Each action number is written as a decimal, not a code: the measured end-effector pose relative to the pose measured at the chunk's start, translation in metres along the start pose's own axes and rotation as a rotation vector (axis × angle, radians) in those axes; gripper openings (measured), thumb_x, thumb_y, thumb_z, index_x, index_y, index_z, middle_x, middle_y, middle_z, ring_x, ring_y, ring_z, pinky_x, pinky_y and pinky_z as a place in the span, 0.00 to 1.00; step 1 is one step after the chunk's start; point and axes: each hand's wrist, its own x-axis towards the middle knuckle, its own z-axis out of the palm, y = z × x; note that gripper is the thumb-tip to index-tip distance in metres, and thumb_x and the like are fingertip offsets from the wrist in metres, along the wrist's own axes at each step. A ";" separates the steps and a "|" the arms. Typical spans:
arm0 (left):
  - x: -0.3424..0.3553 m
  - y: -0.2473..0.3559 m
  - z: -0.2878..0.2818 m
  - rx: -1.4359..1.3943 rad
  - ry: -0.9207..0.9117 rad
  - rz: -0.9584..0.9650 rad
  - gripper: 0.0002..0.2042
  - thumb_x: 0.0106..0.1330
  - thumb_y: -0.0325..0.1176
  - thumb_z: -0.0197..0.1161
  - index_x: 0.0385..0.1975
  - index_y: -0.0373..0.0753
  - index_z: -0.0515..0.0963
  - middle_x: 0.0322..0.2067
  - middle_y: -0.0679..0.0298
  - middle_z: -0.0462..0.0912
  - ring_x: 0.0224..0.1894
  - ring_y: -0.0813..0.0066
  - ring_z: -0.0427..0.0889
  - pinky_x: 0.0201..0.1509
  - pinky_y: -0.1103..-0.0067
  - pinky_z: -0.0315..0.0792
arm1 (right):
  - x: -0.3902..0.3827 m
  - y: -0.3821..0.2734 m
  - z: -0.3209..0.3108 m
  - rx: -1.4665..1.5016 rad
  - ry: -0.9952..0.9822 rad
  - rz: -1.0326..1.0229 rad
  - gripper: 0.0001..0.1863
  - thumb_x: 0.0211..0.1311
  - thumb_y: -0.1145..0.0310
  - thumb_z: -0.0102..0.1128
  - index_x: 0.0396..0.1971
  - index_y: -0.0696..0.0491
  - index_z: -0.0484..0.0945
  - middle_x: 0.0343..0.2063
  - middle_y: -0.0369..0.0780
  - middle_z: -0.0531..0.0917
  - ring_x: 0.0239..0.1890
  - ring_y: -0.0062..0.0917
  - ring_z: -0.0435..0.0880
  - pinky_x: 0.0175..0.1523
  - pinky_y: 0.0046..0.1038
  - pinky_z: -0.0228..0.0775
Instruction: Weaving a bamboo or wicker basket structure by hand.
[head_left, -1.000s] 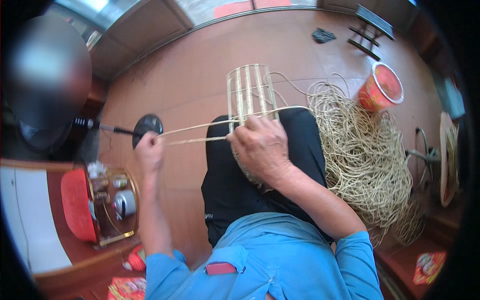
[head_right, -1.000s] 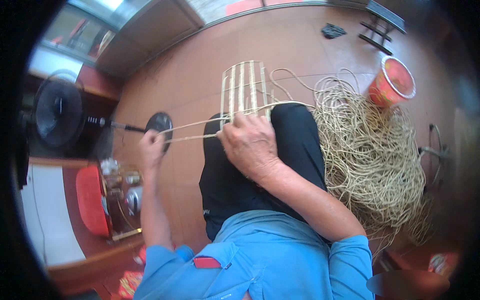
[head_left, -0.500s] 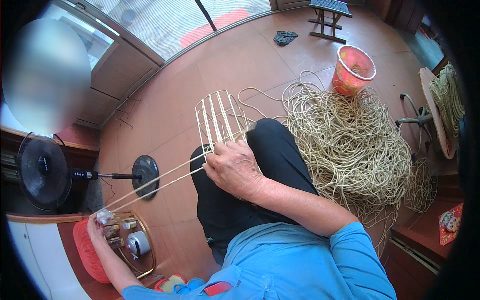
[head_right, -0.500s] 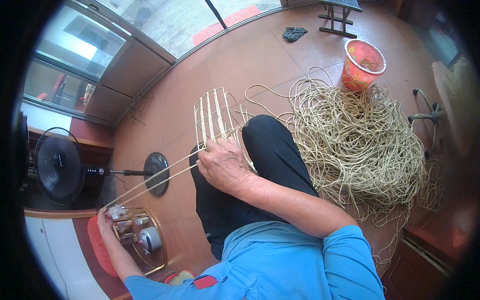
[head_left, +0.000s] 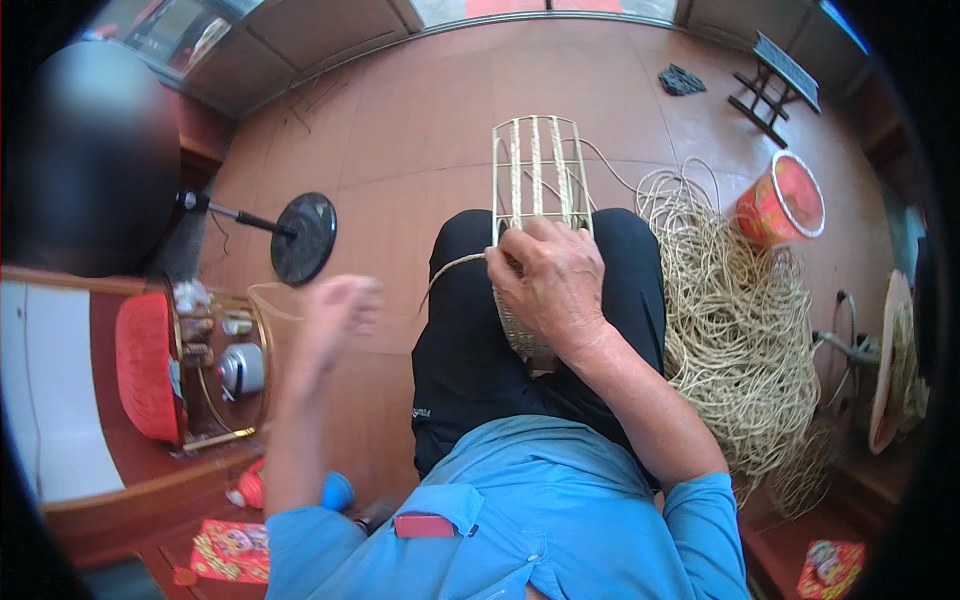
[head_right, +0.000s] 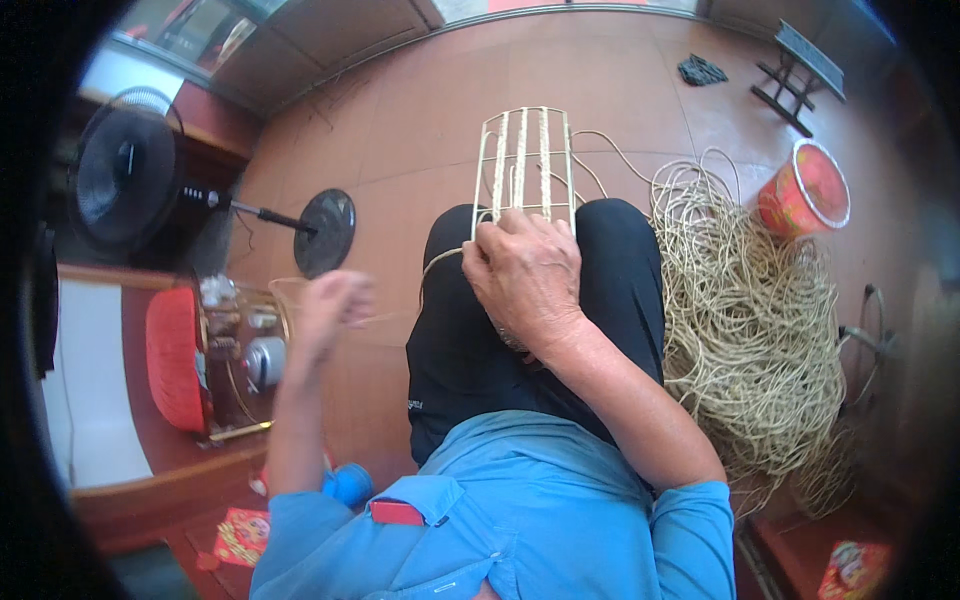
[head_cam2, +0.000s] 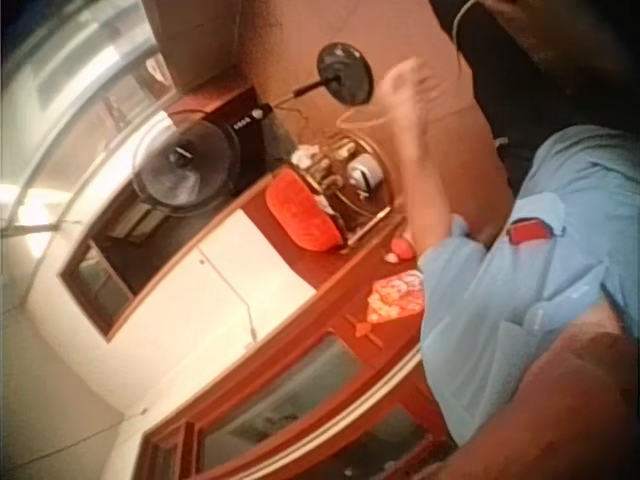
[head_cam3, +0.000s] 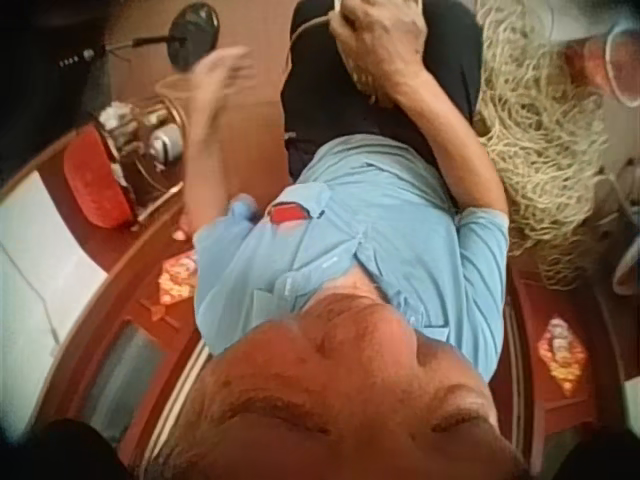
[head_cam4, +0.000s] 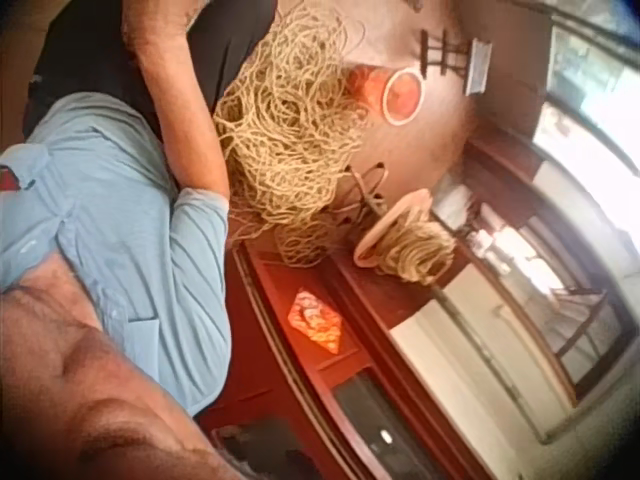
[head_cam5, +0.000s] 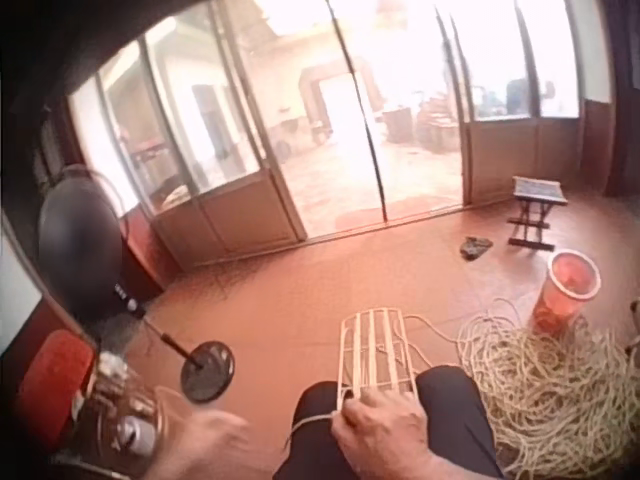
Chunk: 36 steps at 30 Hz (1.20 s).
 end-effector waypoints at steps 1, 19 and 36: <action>-0.009 0.009 0.050 -0.081 -0.061 0.019 0.15 0.83 0.44 0.66 0.50 0.36 0.87 0.35 0.66 0.88 0.29 0.82 0.85 0.29 0.83 0.80 | 0.003 -0.002 0.000 0.017 0.010 0.003 0.11 0.66 0.62 0.71 0.26 0.51 0.85 0.28 0.41 0.82 0.35 0.38 0.86 0.45 0.44 0.72; 0.023 0.033 0.169 -0.564 -0.033 0.205 0.09 0.79 0.35 0.72 0.48 0.37 0.84 0.33 0.71 0.86 0.29 0.89 0.81 0.32 0.88 0.77 | 0.012 -0.001 -0.021 0.076 -0.235 0.188 0.11 0.68 0.61 0.75 0.43 0.50 0.87 0.29 0.38 0.86 0.32 0.33 0.89 0.40 0.39 0.76; 0.016 0.041 0.167 -0.564 -0.031 0.183 0.12 0.78 0.33 0.72 0.54 0.34 0.85 0.38 0.69 0.88 0.37 0.85 0.83 0.44 0.83 0.80 | 0.019 0.000 -0.026 0.058 -0.341 0.244 0.18 0.67 0.63 0.76 0.53 0.53 0.86 0.33 0.40 0.86 0.35 0.35 0.91 0.42 0.40 0.82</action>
